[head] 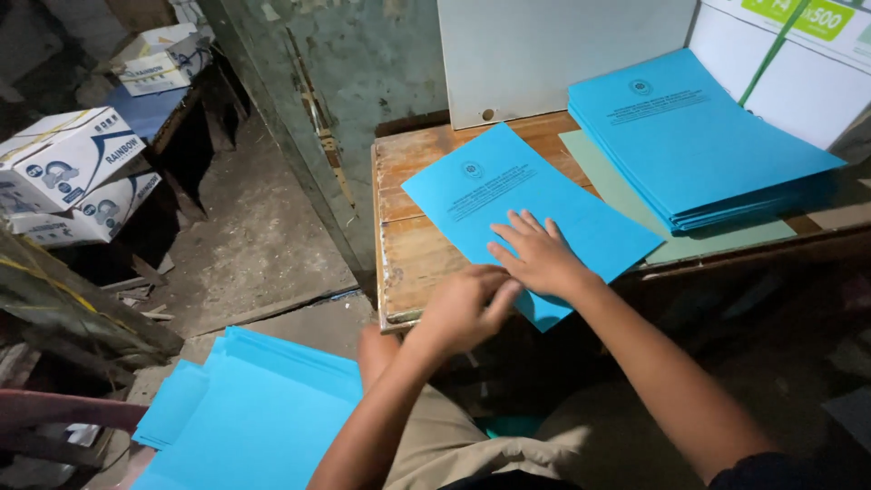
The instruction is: Folding blue paper sheets into folders and stacking them on a wooden table.
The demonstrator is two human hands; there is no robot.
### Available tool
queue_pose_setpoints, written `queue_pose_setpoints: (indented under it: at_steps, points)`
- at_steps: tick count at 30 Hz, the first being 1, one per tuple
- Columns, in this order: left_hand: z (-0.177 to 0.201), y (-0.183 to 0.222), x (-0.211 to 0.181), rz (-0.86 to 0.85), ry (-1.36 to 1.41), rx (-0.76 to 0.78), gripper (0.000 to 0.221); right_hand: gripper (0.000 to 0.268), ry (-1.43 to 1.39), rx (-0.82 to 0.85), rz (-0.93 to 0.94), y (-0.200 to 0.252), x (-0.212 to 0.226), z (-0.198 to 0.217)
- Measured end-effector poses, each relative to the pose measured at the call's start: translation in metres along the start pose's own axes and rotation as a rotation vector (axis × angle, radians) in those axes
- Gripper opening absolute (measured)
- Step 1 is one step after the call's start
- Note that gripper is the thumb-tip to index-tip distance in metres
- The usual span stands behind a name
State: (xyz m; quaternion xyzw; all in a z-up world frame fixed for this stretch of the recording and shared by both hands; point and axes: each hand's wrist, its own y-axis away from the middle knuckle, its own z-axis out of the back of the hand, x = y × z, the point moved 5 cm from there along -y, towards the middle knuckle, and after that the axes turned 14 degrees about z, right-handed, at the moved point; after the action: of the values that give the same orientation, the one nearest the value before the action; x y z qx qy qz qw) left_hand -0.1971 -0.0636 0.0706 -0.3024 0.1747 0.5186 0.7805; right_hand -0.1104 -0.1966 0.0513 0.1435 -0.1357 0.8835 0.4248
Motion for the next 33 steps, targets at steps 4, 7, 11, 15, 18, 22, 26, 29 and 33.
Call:
queue_pose_setpoints:
  at_steps: [4,7,11,15,18,22,26,29,33]
  points:
    - [0.014,-0.022,0.061,0.136,-0.155,-0.120,0.038,0.074,0.016,0.007,0.032,0.006,0.010,0.003]
    - [0.008,-0.042,0.092,0.171,-0.496,-0.099,0.049,0.094,0.100,0.043,0.040,0.008,0.018,0.007]
    - [0.017,-0.071,0.108,0.338,-0.605,-0.036,0.065,0.100,0.090,0.076,0.009,0.009,0.020,0.008]
    - [0.033,-0.102,0.132,0.511,-0.676,-0.002,0.077,0.102,0.099,0.099,-0.021,0.009,0.020,0.009]
    - [0.047,-0.118,0.140,0.631,-0.656,0.083,0.084,0.099,0.096,0.117,-0.030,0.009,0.022,0.011]
    - [0.042,-0.109,0.138,0.648,-0.605,0.129,0.091,0.099,0.105,0.136,-0.034,0.010,0.023,0.009]
    - [0.049,-0.081,0.108,0.558,-0.607,0.158,0.091,0.095,0.127,0.184,-0.039,0.005,0.024,0.013]
    - [0.046,-0.064,0.102,0.520,-0.571,0.182,0.090,0.091,0.130,0.251,-0.031,0.005,0.026,0.010]
    - [0.044,-0.064,0.108,0.480,-0.494,0.096,0.082,0.090,0.234,0.397,-0.077,-0.008,0.019,0.006]
